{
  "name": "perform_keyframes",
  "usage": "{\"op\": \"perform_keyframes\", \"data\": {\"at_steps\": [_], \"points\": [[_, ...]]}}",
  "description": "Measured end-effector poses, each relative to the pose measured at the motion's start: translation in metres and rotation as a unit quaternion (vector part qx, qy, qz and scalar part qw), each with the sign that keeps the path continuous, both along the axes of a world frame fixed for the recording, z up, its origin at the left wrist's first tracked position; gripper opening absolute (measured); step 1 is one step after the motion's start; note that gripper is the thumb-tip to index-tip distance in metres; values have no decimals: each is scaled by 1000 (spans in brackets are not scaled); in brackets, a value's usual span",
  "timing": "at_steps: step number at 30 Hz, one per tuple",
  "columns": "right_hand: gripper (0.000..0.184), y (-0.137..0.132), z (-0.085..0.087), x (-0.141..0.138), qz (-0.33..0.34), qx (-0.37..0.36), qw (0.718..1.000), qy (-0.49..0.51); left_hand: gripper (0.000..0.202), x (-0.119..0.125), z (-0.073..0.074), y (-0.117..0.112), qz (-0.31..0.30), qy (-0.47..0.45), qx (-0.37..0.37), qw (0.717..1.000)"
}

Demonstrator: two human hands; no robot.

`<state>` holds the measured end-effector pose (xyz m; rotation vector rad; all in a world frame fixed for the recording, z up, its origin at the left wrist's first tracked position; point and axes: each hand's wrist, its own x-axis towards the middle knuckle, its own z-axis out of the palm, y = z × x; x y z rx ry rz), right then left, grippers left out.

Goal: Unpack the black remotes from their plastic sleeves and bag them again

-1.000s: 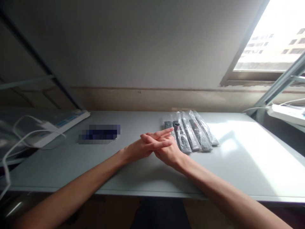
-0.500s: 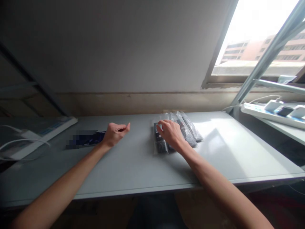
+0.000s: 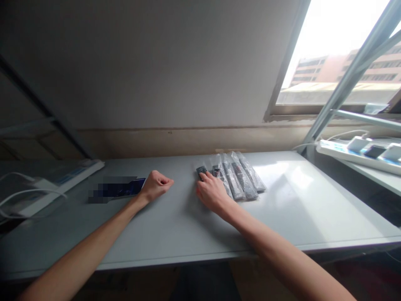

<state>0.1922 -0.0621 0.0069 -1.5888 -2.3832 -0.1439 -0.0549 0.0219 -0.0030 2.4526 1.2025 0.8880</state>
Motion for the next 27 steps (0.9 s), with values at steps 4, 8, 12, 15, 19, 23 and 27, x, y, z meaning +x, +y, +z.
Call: {"op": "perform_keyframes", "data": {"at_steps": [4, 8, 12, 15, 19, 23, 27], "points": [[34, 1, -9, -1, 104, -13, 993, 59, 49, -2, -6, 4, 5, -7, -7, 1000], [57, 2, -15, -3, 161, -43, 977, 129, 49, -3, -12, 9, -4, -8, -17, 1000], [70, 3, -11, -6, 55, -43, 988, 140, 54, -3, -11, 10, -3, -12, -15, 1000], [65, 2, -4, -10, -14, -70, 988, 136, 57, -1, -5, 6, 2, -15, -10, 1000], [65, 2, -3, -11, -31, -83, 975, 203, 59, 4, 2, 0, 0, -18, -14, 1000], [57, 8, -9, -3, -35, -8, 943, 331, 64, 5, 7, -1, 20, -103, -97, 990], [52, 14, -14, 9, 47, 13, 926, 374, 73, 6, 16, -1, -44, -269, -297, 915]]}}
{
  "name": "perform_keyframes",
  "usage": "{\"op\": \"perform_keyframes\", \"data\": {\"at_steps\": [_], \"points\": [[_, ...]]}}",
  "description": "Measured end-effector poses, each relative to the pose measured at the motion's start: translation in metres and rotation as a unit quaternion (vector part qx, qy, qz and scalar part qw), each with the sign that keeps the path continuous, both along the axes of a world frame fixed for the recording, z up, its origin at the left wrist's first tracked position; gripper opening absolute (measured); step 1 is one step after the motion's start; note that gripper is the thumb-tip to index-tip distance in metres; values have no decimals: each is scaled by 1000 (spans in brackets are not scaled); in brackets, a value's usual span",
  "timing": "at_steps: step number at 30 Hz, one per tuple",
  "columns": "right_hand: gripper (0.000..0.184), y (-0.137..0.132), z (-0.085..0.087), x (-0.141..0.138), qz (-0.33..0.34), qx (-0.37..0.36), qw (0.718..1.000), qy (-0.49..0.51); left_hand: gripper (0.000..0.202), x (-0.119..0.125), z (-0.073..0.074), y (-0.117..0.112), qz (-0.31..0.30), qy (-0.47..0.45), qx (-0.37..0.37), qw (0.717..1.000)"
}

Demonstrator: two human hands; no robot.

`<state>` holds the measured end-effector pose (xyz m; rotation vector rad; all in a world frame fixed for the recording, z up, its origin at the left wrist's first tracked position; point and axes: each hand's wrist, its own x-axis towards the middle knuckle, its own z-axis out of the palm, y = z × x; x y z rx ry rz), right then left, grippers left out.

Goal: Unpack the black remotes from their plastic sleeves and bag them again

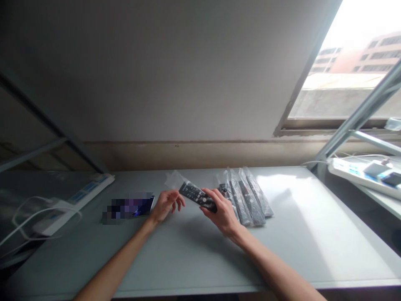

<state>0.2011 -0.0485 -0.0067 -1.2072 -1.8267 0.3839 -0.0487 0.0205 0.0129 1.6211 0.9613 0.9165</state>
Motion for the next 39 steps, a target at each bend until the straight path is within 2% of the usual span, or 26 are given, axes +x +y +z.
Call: {"op": "perform_keyframes", "data": {"at_steps": [1, 3, 4, 7, 9, 11, 13, 15, 18, 21, 24, 26, 30, 34, 37, 39], "points": [[51, 1, 0, 2, 22, -4, 1000, -5, 70, 1, 2, 0, -8, -36, -33, 999], [52, 2, 2, 3, 45, -15, 999, 1, 60, 5, 5, -1, 14, -92, -70, 993], [53, 3, 5, 3, 35, -19, 999, 23, 55, 7, 6, -2, 37, -117, -79, 989], [53, 9, 17, 4, -51, -60, 987, 139, 51, 9, 6, -1, 90, -193, -117, 970], [52, 13, 25, 8, -69, -150, 963, 214, 54, 9, 6, 1, 101, -241, -144, 955], [60, 18, 31, 12, -39, -242, 928, 279, 55, 8, 5, 3, 101, -273, -163, 943], [66, 22, 34, 17, -12, -277, 904, 326, 54, 8, 3, 5, 98, -294, -181, 933], [67, 26, 40, 22, -14, -263, 912, 314, 52, 8, 1, 5, 99, -312, -205, 922], [70, 33, 61, 28, -56, -215, 959, 174, 43, 9, -3, 6, 106, -333, -236, 906], [64, 43, 96, 31, -105, -78, 991, -10, 35, 8, -6, 8, 123, -350, -258, 892], [58, 55, 134, 26, -141, 29, 975, -171, 34, 7, -6, 9, 125, -356, -272, 885], [57, 63, 155, 21, -137, 60, 966, -211, 40, 6, -4, 8, 99, -343, -275, 893], [61, 76, 181, 19, -96, 84, 979, -161, 62, 5, 0, 3, 11, -303, -267, 915], [60, 84, 193, 46, -86, 61, 994, -18, 61, 6, -1, 3, 3, -267, -235, 934], [59, 89, 189, 80, -144, 89, 980, 109, 57, 6, -2, 5, 15, -260, -236, 936], [57, 89, 174, 97, -182, 108, 954, 211, 58, 6, 0, 4, 16, -273, -241, 931]]}}
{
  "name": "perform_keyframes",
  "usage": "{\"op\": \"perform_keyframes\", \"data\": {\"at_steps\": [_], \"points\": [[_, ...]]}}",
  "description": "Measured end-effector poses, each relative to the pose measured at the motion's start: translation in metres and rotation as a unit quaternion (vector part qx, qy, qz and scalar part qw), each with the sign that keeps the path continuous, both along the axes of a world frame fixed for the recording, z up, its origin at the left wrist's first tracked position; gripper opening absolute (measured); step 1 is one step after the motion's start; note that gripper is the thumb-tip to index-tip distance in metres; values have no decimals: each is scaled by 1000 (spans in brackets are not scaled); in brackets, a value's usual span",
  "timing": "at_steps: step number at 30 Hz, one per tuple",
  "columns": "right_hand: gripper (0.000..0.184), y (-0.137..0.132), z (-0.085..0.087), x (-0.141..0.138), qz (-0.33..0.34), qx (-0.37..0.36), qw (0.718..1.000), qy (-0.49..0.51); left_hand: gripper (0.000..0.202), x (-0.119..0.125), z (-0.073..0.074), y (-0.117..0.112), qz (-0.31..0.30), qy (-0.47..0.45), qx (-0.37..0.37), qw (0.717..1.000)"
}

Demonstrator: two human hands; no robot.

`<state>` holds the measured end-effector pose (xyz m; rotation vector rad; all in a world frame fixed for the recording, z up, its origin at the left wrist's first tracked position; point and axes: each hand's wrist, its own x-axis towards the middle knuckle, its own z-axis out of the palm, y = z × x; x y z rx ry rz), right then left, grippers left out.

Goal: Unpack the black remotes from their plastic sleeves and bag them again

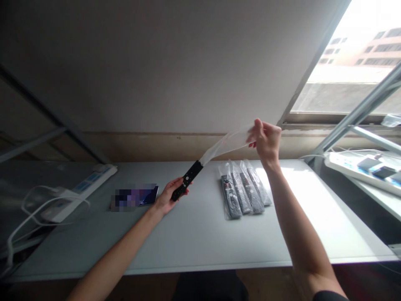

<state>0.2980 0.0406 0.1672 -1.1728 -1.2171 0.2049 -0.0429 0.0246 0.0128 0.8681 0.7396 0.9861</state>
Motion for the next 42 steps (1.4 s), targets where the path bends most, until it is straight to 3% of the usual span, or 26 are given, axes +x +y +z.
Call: {"op": "perform_keyframes", "data": {"at_steps": [3, 6, 9, 12, 14, 17, 20, 24, 27, 30, 35, 39, 42], "points": [[55, -4, -42, 5, -16, -27, 992, 125, 71, 1, 6, -7, -35, -17, 10, 999], [47, -11, -91, -13, 27, -127, 976, 174, 87, 4, 10, -15, -65, 16, 42, 997], [46, -18, -128, -36, 54, -168, 969, 171, 85, 9, 7, -19, -36, 98, 73, 992], [51, -23, -146, -52, 70, -183, 969, 151, 77, 10, -2, -15, 29, 176, 117, 977], [53, -27, -153, -58, 78, -191, 972, 112, 72, 10, -9, -10, 89, 240, 170, 952], [52, -35, -163, -66, 59, -196, 978, -30, 71, 7, -21, -4, 139, 350, 265, 888], [48, -42, -169, -73, 17, -178, 968, -176, 66, 6, -30, -3, 123, 452, 343, 814], [49, -50, -165, -86, -28, -130, 940, -315, 49, 7, -32, -9, 85, 572, 386, 718], [47, -57, -165, -101, 6, -143, 910, -389, 48, 10, -28, -15, 75, 608, 412, 675], [51, -65, -179, -116, 68, -180, 881, -432, 59, 10, -27, -18, 51, 606, 433, 665], [58, -67, -204, -122, 167, -221, 848, -451, 72, 6, -36, -15, 2, 606, 418, 677], [61, -63, -200, -112, 238, -205, 840, -443, 69, 1, -37, -12, -15, 609, 411, 678], [62, -64, -194, -112, 200, -219, 840, -454, 70, 0, -34, -11, -29, 607, 390, 692]]}}
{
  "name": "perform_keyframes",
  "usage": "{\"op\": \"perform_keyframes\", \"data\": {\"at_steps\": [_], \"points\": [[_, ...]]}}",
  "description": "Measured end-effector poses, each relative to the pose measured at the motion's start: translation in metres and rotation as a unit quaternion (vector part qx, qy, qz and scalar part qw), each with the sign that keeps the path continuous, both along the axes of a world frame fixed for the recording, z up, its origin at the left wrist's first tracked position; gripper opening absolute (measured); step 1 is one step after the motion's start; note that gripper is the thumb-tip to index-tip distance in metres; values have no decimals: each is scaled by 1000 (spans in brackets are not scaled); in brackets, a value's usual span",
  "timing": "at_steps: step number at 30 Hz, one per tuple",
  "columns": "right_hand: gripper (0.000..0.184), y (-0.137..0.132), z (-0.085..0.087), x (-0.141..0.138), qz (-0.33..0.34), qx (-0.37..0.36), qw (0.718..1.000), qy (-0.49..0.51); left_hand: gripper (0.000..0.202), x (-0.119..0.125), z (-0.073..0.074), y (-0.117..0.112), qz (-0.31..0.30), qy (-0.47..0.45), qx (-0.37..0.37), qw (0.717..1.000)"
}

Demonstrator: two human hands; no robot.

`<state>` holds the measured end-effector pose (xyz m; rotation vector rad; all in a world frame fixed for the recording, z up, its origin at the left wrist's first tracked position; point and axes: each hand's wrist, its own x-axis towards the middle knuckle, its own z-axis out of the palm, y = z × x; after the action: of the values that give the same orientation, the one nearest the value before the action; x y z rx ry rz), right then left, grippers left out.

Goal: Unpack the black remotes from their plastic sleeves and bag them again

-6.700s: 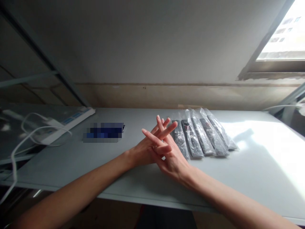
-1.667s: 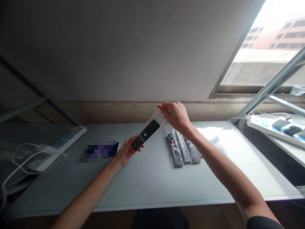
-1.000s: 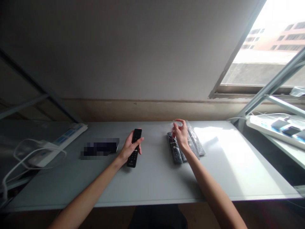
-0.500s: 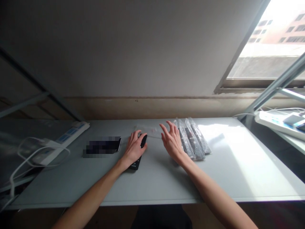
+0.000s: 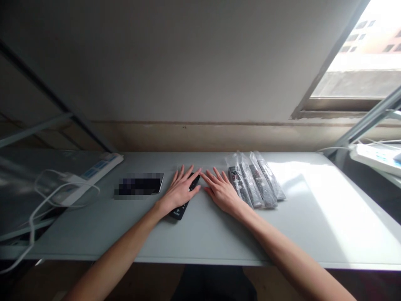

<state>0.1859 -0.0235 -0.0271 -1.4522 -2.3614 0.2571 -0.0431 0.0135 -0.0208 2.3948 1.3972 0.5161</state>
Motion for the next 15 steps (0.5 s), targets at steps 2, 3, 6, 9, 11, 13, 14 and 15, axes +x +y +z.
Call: {"op": "perform_keyframes", "data": {"at_steps": [2, 3, 6, 9, 11, 13, 14, 15], "points": [[61, -2, 1, -3, -45, 0, 999, -29, 70, 0, 2, 0, 3, 1, -22, 1000], [61, -2, 1, -4, -60, -3, 997, -43, 69, 0, 2, -1, 4, 2, -27, 1000], [58, -1, -1, -5, -69, -3, 995, -71, 69, 2, 2, -2, 15, 3, -17, 1000], [58, 3, 0, 0, -67, 6, 995, -78, 67, 2, 0, -3, 36, 10, -5, 999], [55, 3, 6, 5, -51, 15, 995, -81, 65, 0, -1, -1, 41, 14, -6, 999], [56, -2, 16, 11, -26, 42, 995, -85, 64, -2, -1, 1, 40, 15, -4, 999], [58, -7, 21, 14, -24, 64, 994, -87, 64, -3, -1, 2, 41, 17, 0, 999], [59, -14, 26, 18, -36, 86, 992, -90, 63, -3, 1, 2, 44, 22, 3, 999]]}}
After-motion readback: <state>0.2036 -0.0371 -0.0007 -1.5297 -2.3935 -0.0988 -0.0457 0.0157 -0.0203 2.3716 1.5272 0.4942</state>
